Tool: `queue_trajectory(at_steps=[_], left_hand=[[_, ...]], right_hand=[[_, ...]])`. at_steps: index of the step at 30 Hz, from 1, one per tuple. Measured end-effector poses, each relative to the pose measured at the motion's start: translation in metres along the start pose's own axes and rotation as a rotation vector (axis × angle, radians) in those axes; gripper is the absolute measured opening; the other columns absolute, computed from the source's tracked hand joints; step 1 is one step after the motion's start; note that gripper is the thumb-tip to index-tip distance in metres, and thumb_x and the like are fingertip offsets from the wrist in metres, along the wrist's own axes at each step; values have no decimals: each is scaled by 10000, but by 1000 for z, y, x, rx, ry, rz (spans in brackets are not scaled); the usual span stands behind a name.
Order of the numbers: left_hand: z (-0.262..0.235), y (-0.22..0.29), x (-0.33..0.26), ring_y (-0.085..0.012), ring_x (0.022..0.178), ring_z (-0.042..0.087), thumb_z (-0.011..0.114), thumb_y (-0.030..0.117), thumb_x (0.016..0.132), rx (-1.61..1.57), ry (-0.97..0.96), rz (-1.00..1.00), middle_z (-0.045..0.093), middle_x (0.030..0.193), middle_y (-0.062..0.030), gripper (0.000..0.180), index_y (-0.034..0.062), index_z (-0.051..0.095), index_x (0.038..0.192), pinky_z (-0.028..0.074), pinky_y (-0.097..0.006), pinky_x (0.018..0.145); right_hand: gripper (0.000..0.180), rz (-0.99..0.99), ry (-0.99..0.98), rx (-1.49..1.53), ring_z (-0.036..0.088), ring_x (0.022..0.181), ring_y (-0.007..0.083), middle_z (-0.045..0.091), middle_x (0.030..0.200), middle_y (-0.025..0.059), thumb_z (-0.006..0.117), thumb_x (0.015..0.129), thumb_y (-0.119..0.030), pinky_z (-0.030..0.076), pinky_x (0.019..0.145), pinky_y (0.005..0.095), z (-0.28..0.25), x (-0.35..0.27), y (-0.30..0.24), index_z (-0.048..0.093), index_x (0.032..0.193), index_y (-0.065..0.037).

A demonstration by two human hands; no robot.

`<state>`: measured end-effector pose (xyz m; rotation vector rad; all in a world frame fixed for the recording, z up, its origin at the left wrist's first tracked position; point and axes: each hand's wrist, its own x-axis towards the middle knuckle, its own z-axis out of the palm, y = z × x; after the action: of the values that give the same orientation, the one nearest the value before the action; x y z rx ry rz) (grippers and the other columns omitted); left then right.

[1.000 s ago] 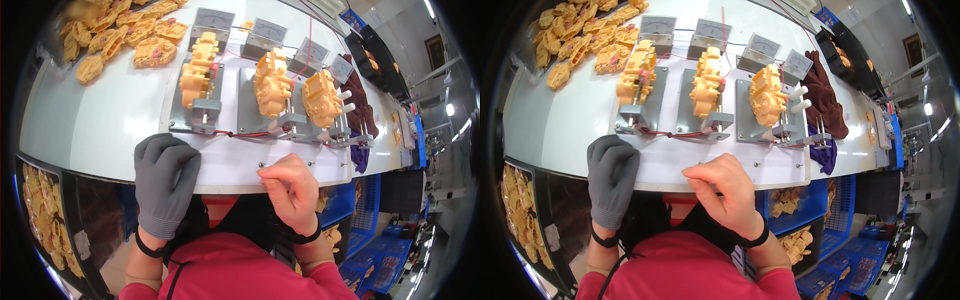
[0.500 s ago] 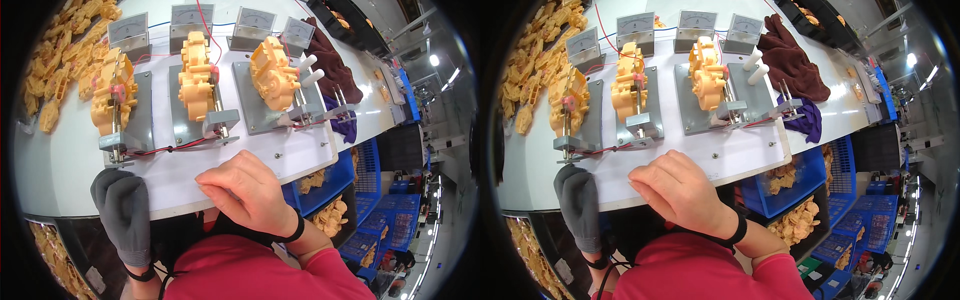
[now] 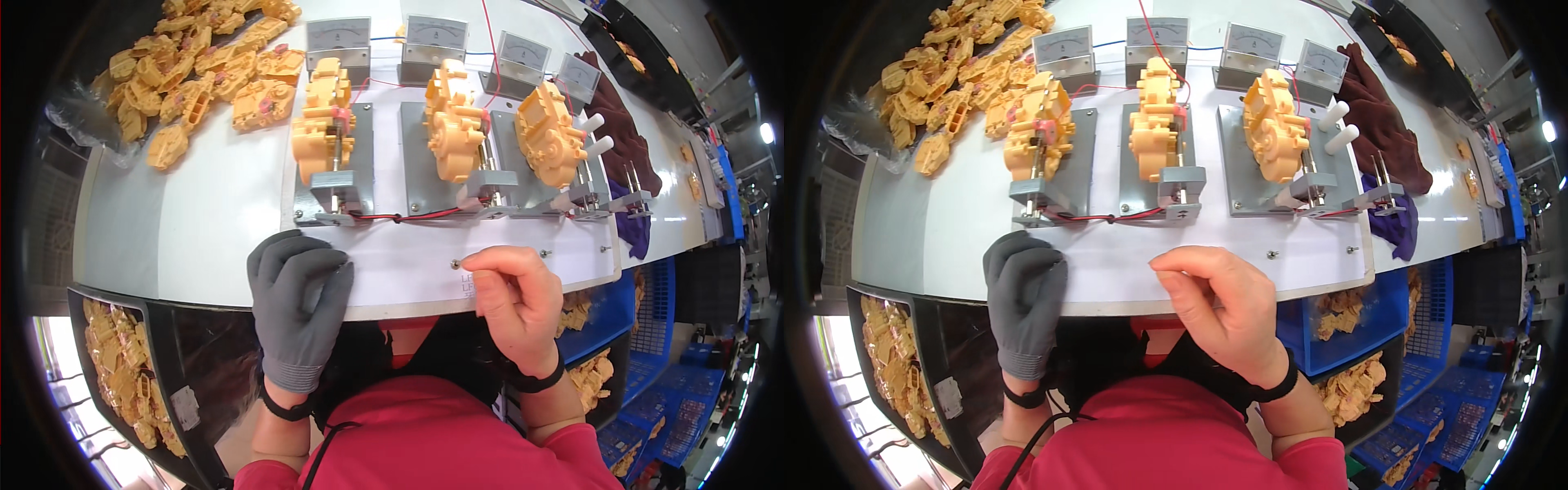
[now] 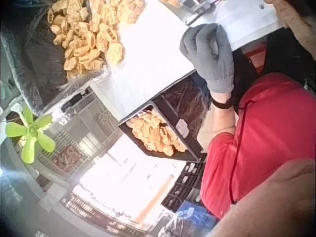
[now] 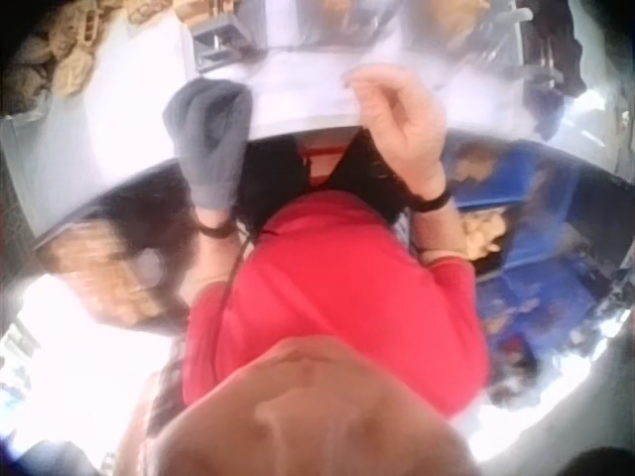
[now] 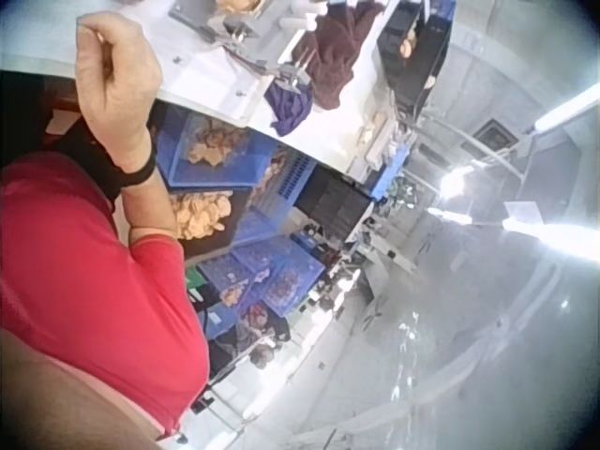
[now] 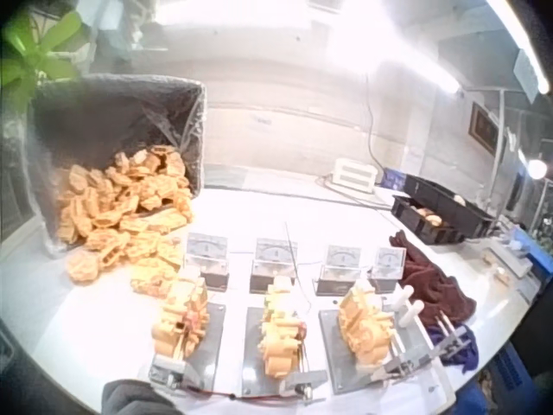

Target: The person repeatedly places yellow plastic electronic housings onto a multi-station testing rig, presses a lever to engage the test, and then removes the components. They handle the components one at a time, moving them between the rig and nearby trays. The person also briefly wipes the work surface with a cloth.

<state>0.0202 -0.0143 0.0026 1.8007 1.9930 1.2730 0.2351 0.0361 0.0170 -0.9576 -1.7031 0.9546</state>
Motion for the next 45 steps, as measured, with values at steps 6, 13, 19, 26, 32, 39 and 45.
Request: queue_trajectory(at_steps=[6,13,19,26,32,39,45], left_hand=[[-4,-4,-2,-300,1080,527,742,59,763,-4,-12,39,620,990,-72,158,93,670,899,439,-401,918],[-3,-6,-4,-303,1071,531,747,58,759,-27,7,77,623,996,-76,164,96,671,900,440,-399,913],[-9,-2,0,-299,1043,532,734,59,768,-32,-45,90,623,988,-77,160,87,672,913,438,-396,912],[-54,-7,84,-190,1092,572,630,387,921,-282,-252,-169,620,1147,-139,589,-12,482,1328,464,-324,925],[-33,24,153,-153,642,622,734,458,800,-170,-557,-231,651,809,-82,600,-16,594,1142,516,-319,567],[-40,48,163,-376,978,657,659,350,722,150,-37,-11,638,1082,-304,575,-42,610,1140,527,-394,865],[-182,-55,117,-184,762,670,612,234,836,-271,18,-202,668,911,-114,364,-6,600,1110,558,-293,659]], right_hand=[[90,10,-35,47,480,589,36,611,755,1,640,939,-65,375,528,187,-3,0,0,647,1016,-19],[72,-5,-9,69,498,603,49,622,774,10,636,940,-62,398,550,193,-2,-1,1,652,994,-18],[157,-165,-81,-1,573,713,132,634,893,63,658,906,-57,465,629,246,5,3,-4,637,1061,-40],[488,-242,-174,6,582,961,259,562,1186,132,667,899,-164,483,822,343,57,27,-20,481,1338,-60],[407,-182,-197,151,591,900,188,627,1027,87,687,873,-117,481,799,321,75,31,-12,559,1254,-59],[405,-142,-247,274,525,912,103,532,1007,36,614,893,11,426,889,251,74,26,-8,504,1282,-17],[411,-129,-232,282,520,921,117,545,1066,51,625,891,-21,431,895,269,67,24,-9,502,1283,-23]])
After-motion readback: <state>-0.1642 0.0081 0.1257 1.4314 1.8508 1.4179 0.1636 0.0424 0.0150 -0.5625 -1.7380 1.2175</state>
